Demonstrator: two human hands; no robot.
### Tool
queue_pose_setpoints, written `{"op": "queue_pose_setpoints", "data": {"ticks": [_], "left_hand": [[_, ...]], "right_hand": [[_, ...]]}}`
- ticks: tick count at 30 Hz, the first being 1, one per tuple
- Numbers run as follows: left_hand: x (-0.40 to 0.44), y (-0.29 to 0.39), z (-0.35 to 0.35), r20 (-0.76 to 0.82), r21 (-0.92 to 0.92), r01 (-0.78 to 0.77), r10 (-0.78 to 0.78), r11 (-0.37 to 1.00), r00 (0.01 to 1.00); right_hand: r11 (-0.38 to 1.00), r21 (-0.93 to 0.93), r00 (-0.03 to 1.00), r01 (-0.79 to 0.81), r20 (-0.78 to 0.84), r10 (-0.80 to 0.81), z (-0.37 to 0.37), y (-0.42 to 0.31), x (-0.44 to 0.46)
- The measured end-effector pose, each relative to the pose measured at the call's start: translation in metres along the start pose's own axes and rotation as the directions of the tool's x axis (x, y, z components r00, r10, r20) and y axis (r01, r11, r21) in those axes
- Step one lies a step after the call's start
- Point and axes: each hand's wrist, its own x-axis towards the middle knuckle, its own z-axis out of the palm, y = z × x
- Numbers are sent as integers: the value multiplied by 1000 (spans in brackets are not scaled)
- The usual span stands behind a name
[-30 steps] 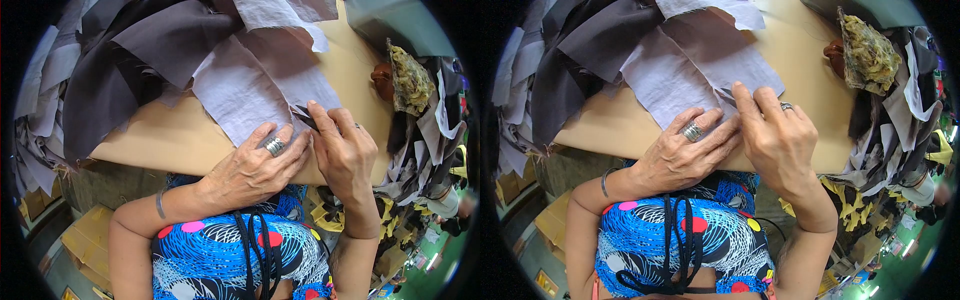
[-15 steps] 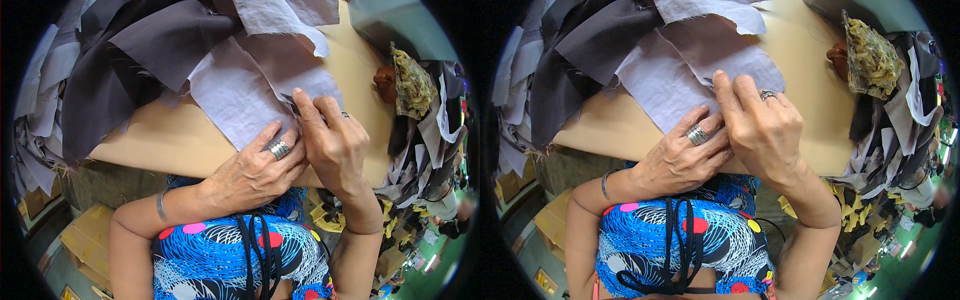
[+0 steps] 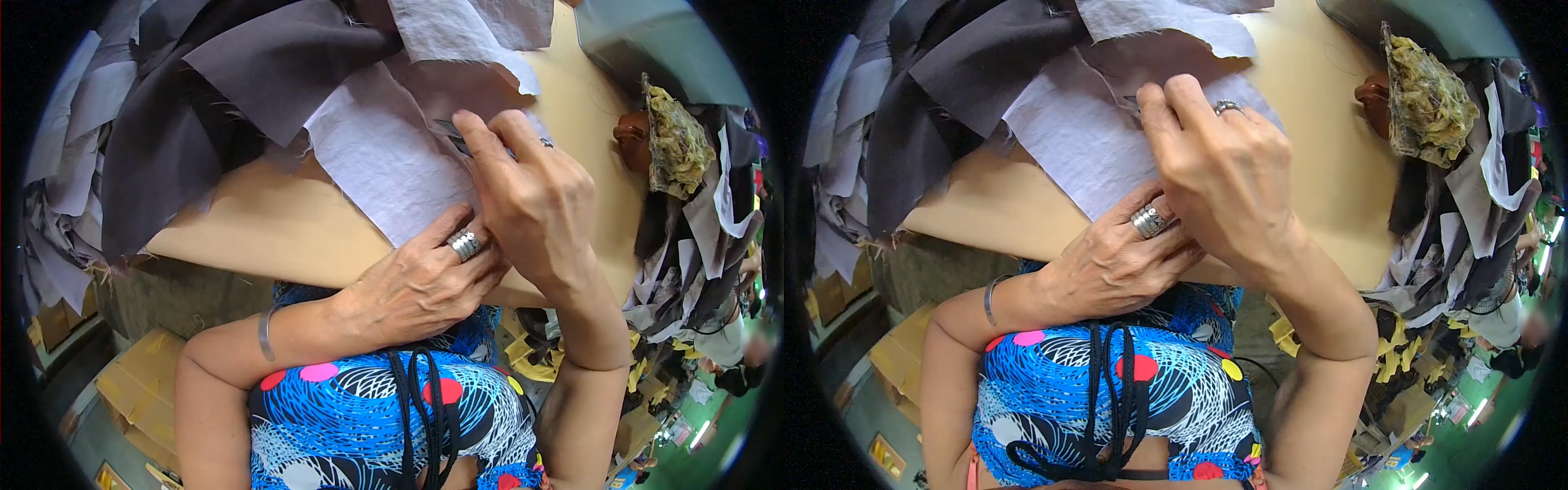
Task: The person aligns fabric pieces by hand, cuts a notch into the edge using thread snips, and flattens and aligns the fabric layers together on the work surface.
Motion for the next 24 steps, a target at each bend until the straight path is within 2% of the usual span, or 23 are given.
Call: {"op": "queue_pose_setpoints", "data": {"ticks": [5,8,11,17,20,21,23,24], "left_hand": [[1,-1,2,-36,40,-21,22,999,999],[2,-2,0,-6,82,-36,36,996,999],[1,-2,1,-4,64,-35,36,997,999],[3,-2,-4,43,74,-52,49,996,998],[-1,-1,3,74,52,-63,59,997,995],[-1,-1,4,74,53,-56,52,997,996],[0,-1,5,69,56,-37,33,998,997],[0,-2,4,49,27,-25,24,999,999]], "right_hand": [[1000,-6,1000,30,4,-30,1,0,17],[999,-19,1000,28,-11,-28,5,0,22],[999,38,997,38,-62,-35,6,0,31],[1000,29,1000,-5,-3,5,6,-2,51],[995,54,993,90,-87,-85,-2,-2,78],[985,168,990,-40,142,16,-12,-1,93],[999,38,984,-20,179,13,-23,2,103],[999,54,987,-3,161,-6,-26,5,101]]}}
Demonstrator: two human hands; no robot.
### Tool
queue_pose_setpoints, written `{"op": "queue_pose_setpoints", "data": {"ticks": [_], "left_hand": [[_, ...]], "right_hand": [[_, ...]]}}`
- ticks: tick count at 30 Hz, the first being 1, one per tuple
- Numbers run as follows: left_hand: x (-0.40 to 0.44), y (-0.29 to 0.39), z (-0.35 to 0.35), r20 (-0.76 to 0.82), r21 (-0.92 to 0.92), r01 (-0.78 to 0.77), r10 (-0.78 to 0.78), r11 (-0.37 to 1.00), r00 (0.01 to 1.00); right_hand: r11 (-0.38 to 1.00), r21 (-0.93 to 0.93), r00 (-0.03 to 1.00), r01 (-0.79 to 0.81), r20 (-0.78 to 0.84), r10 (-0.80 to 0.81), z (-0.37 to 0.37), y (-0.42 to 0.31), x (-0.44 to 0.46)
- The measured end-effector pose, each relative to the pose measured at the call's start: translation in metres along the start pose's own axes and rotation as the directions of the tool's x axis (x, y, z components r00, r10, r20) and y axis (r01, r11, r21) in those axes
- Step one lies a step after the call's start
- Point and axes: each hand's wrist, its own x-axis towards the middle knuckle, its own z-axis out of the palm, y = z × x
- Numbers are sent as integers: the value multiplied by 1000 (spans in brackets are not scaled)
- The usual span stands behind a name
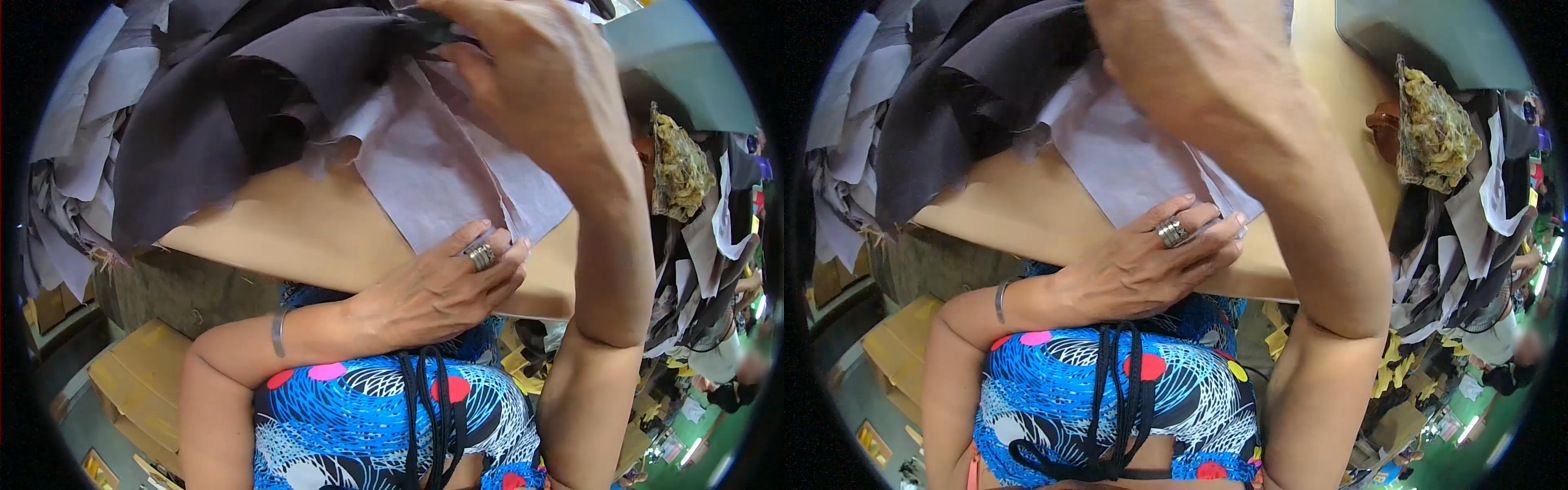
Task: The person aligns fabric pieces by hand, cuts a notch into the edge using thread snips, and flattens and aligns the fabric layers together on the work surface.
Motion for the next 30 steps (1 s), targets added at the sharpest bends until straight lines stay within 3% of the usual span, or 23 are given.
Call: {"op": "queue_pose_setpoints", "data": {"ticks": [4,5,8,12,30], "left_hand": [[-1,-2,-4,-98,-93,65,-74,994,992],[0,-2,-7,-124,-110,84,-98,990,987],[0,-4,-10,-117,-69,102,-110,992,987],[-1,-1,-7,-75,-14,86,-87,996,993],[-4,0,-4,-63,40,59,-56,997,996]], "right_hand": [[994,18,990,109,-97,-106,0,17,-25],[992,99,991,80,-116,-68,6,20,-38],[993,91,997,-76,30,74,2,11,-68],[993,-14,992,-115,50,115,0,6,-90],[998,-26,997,-61,39,62,19,0,-87]]}}
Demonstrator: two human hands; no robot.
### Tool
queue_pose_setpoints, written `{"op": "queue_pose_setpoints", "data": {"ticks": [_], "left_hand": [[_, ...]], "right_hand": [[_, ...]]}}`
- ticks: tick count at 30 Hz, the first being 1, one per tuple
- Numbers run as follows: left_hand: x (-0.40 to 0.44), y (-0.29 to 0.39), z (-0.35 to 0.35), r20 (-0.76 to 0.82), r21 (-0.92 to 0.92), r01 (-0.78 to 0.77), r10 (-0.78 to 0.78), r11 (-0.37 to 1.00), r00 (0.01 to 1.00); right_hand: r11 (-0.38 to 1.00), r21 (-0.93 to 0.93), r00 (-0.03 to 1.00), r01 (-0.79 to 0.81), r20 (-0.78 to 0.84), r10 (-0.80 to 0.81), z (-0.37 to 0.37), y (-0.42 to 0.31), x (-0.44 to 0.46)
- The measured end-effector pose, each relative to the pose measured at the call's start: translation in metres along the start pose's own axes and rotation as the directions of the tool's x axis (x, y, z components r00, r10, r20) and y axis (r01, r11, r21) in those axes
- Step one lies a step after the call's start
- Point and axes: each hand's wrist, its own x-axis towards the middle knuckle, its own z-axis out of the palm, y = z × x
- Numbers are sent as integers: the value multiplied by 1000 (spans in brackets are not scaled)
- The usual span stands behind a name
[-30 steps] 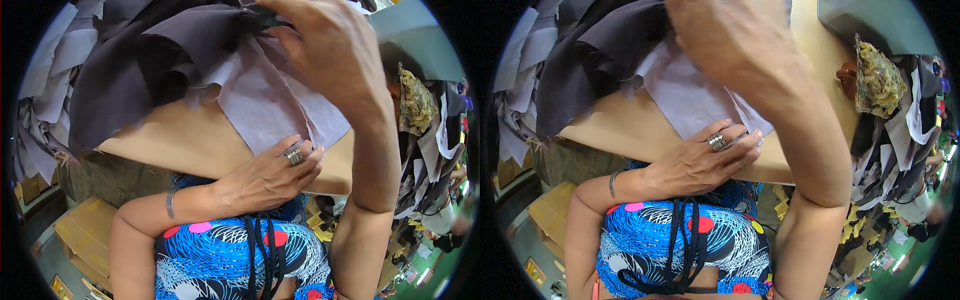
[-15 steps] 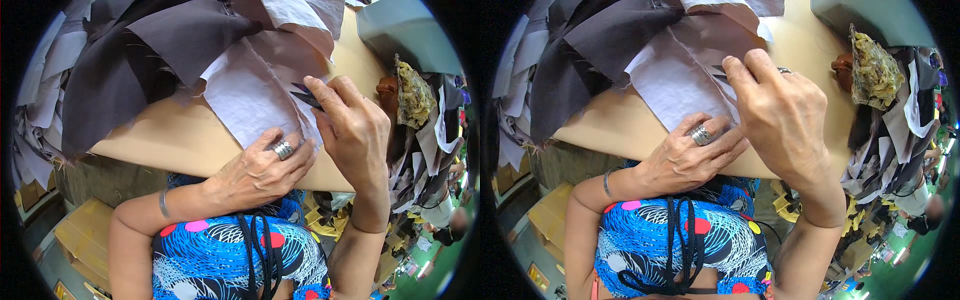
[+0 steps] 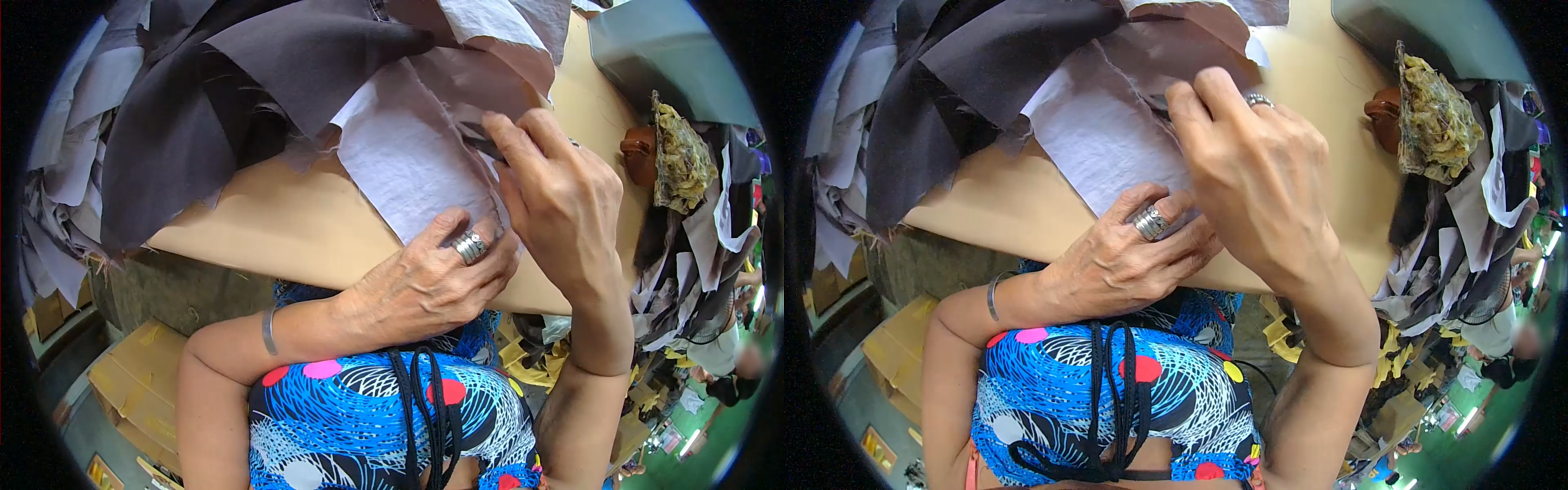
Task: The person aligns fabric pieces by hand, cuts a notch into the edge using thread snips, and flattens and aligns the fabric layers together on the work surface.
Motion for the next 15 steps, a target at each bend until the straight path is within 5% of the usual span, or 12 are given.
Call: {"op": "queue_pose_setpoints", "data": {"ticks": [15], "left_hand": [[3,-1,-2,36,29,6,-7,1000,999]], "right_hand": [[996,-2,986,84,-147,-83,17,-3,47]]}}
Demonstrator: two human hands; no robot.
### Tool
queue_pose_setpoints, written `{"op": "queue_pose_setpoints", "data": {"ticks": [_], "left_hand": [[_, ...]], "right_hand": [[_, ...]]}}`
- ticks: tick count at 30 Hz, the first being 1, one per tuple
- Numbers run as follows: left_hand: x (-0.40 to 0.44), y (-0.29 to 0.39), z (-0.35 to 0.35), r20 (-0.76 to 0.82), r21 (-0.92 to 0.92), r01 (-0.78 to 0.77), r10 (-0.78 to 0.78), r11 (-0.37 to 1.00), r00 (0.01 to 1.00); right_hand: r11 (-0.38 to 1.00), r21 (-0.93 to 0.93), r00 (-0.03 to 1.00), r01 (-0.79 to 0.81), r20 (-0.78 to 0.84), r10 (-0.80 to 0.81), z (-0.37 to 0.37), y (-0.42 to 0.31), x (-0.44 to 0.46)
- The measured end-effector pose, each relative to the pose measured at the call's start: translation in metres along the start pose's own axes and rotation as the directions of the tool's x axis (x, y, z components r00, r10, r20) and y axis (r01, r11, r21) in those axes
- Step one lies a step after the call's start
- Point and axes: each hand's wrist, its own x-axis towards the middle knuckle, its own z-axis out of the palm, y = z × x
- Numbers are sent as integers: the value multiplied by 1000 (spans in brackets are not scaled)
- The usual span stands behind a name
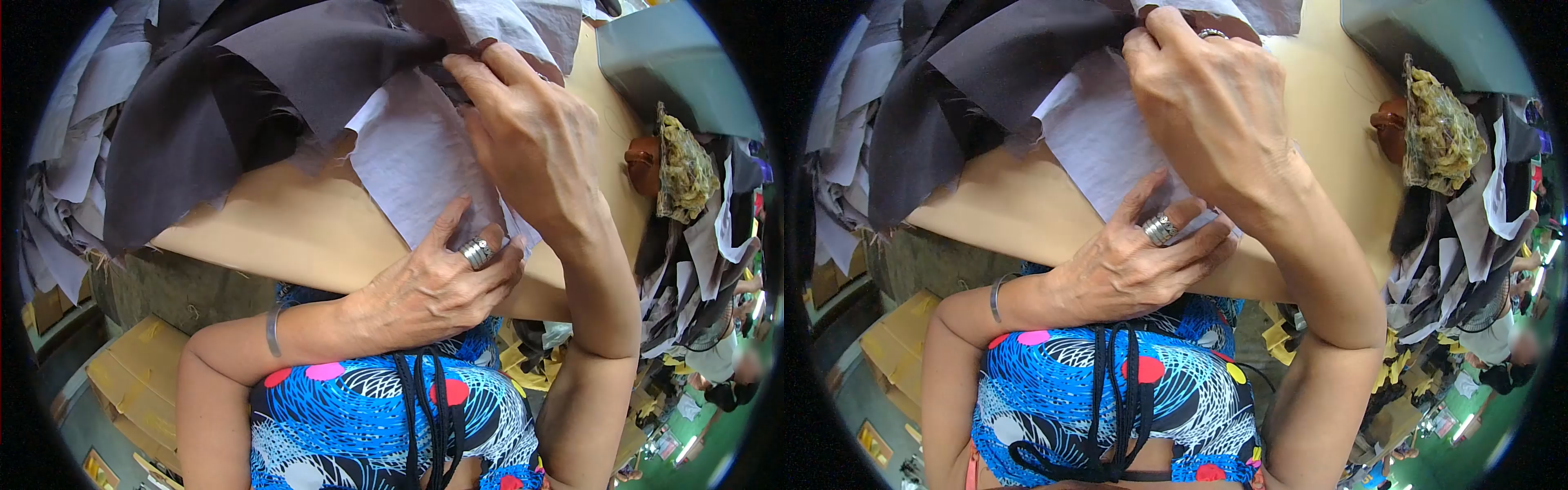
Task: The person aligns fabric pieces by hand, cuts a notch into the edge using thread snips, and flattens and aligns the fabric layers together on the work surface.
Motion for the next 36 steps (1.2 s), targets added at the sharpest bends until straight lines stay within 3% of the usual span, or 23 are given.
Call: {"op": "queue_pose_setpoints", "data": {"ticks": [8,11,18,20,23,24,27,28,29,31,34,36], "left_hand": [[-1,2,2,25,68,-21,19,997,1000],[-3,3,4,20,48,-23,23,999,1000],[-3,2,3,36,59,-28,26,998,999],[-1,1,2,52,61,-35,32,998,998],[-4,0,6,6,22,-24,24,999,1000],[-1,-1,0,19,-9,-16,16,1000,1000],[-1,-7,-5,30,-189,1,5,982,1000],[-2,-7,-6,-7,-259,22,-25,966,1000],[-1,-11,-9,-22,-214,22,-28,977,999],[-2,-18,-18,-43,-134,25,-31,991,999],[4,-44,-38,-106,-59,95,-101,994,989],[11,-57,-53,-102,70,93,-86,993,991]], "right_hand": [[999,-4,997,43,-66,-44,0,0,22],[997,78,996,4,90,-11,-6,-2,40],[989,146,999,9,42,-15,-3,6,61],[991,117,995,-65,89,54,-8,7,58],[996,83,998,-38,46,35,-6,11,30],[989,150,1000,-10,2,9,-10,10,19],[982,189,999,-21,-36,29,-17,17,-21],[975,207,995,-77,-40,87,-14,23,-34],[965,228,988,-133,-42,146,-10,33,-47],[934,204,953,-293,-12,302,-6,54,-68],[928,9,928,-372,21,372,11,98,-87],[937,-147,948,-318,-76,310,11,99,-84]]}}
